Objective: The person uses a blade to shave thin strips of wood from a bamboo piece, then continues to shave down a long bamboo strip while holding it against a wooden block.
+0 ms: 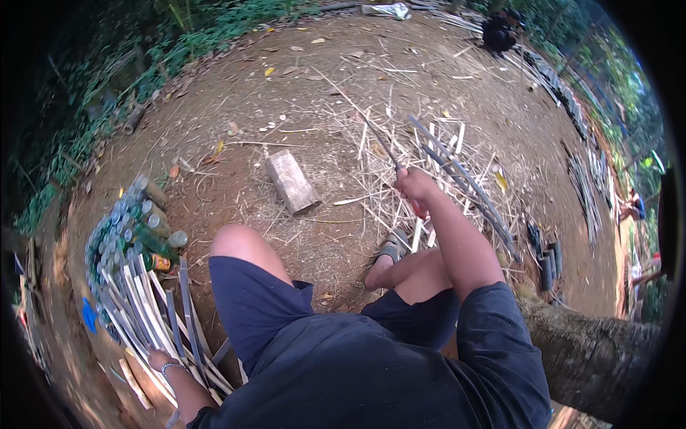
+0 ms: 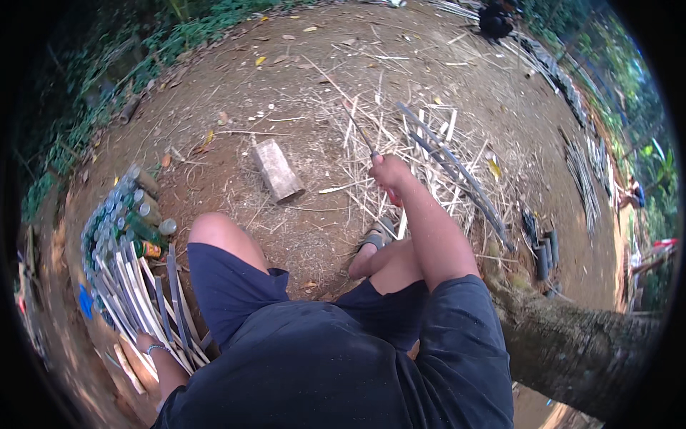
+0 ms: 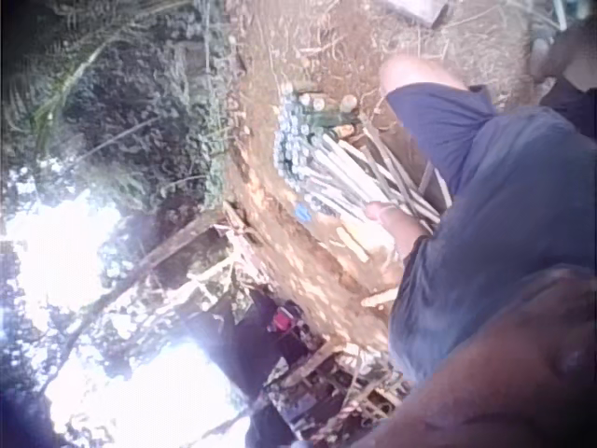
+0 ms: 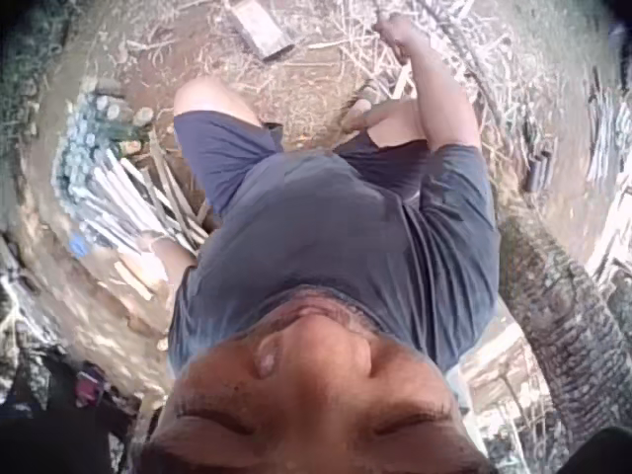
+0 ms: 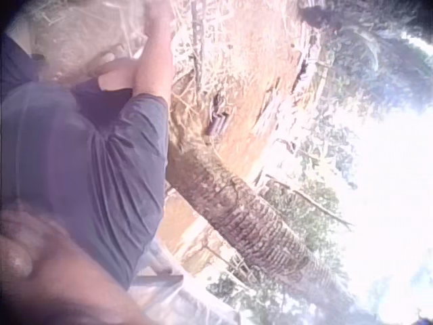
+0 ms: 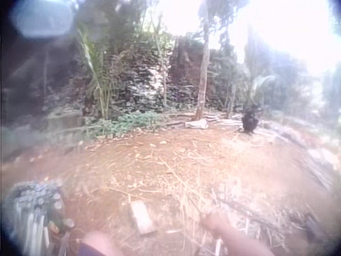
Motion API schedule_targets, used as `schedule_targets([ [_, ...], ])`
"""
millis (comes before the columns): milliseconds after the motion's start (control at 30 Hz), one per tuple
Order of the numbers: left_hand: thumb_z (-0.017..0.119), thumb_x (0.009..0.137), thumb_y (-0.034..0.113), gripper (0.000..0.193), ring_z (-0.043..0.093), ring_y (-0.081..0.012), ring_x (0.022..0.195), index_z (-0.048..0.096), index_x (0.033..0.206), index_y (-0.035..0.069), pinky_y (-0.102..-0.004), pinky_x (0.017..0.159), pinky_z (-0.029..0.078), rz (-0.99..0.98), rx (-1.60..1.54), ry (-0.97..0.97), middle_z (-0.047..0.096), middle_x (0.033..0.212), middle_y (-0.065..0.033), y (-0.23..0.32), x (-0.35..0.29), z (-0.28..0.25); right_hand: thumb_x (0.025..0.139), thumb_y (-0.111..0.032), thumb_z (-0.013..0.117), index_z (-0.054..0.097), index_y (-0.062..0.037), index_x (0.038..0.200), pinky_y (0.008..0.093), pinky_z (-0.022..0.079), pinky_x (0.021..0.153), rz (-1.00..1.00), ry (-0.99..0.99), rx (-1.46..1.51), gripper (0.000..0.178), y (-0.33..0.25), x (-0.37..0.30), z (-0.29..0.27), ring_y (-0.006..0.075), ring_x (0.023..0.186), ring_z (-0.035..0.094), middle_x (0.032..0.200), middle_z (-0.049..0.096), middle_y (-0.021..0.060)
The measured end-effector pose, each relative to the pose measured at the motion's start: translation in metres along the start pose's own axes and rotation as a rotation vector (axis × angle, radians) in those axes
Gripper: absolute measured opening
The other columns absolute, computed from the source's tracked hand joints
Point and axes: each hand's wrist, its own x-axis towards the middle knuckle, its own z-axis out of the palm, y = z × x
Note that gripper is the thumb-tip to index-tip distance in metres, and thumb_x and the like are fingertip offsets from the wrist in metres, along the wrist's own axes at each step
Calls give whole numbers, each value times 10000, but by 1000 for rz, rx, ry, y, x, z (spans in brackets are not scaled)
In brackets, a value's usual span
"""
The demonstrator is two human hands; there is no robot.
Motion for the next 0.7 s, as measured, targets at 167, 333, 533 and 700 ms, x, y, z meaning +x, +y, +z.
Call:
schedule_targets([
  [167, 488, 990, 355, 532, 466, -243, 1329, 428, 1435, 69, -411, 1071, 370, 179, -293, -498, 492, 1440, -87, 195, -120, 82, 782, -241, 692, 617, 9, 1070, 414, 497, 781, 92, 220, 2, 388, 72, -55, -88, 316, 840, 660, 896, 678, 197],
  [333, 503, 1015, 370, 528, 528, -215, 1233, 449, 1384, -4, -386, 1063, 396, 479, -299, -908, 548, 1359, -125, 281, -217, 163, 801, -204, 704, 601, -28, 875, 363, 477, 562, 305, 503, 166, 217, 229, -63, -66, 188, 592, 592, 698, 619, 81],
  [533, 535, 1014, 222, 343, 609, -187, 1069, 537, 1273, -3, -338, 965, 473, 757, 62, -1327, 620, 1192, -102, 312, -377, 240, 798, -140, 700, 539, -64, 749, 343, 417, 461, 722, 678, 676, 185, 309, -74, 57, 168, 506, 538, 597, 532, 32],
  [700, 640, 918, 139, 332, 625, -228, 1054, 585, 1213, -3, -344, 939, 481, 1229, 533, -1699, 639, 1150, -124, 288, -525, 266, 792, -212, 702, 564, -33, 824, 408, 476, 642, 872, 666, 408, 228, 374, -75, 130, 251, 630, 584, 721, 613, 121],
])
